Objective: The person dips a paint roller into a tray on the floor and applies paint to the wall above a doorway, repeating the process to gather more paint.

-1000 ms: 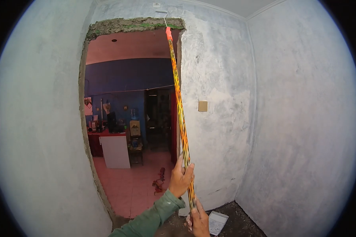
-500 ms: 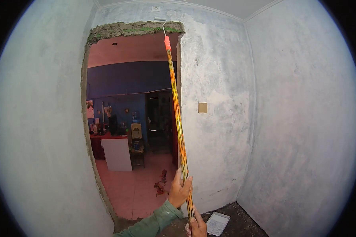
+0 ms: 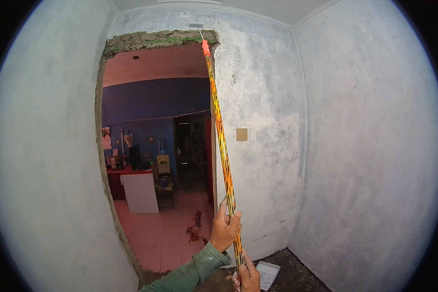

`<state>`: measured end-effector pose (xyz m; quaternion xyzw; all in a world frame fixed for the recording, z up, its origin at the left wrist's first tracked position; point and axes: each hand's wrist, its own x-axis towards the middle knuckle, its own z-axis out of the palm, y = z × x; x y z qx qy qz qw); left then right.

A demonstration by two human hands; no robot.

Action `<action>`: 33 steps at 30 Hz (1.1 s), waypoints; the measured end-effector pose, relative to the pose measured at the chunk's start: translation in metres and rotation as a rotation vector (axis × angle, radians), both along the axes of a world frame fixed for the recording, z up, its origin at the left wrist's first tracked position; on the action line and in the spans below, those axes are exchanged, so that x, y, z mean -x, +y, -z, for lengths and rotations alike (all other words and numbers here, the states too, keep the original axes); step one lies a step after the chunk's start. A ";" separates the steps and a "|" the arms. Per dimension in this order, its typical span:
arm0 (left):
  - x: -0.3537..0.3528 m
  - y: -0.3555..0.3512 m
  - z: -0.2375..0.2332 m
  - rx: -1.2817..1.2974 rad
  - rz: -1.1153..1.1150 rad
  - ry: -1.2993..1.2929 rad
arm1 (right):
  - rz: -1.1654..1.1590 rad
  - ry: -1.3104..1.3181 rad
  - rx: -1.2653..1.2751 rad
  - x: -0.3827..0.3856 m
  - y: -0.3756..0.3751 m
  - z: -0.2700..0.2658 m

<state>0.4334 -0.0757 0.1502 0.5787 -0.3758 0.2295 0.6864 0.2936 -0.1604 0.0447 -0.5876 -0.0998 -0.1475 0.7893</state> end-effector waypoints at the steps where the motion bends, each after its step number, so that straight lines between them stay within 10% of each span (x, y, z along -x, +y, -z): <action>1: 0.001 -0.003 0.003 0.006 0.012 0.005 | 0.007 0.007 -0.001 0.002 -0.002 0.003; 28: 0.001 -0.039 0.032 -0.034 -0.020 0.113 | 0.433 -0.350 0.357 -0.016 -0.025 -0.013; 33: -0.001 -0.036 0.025 -0.043 -0.018 0.104 | 0.219 -0.097 0.255 -0.013 -0.029 -0.035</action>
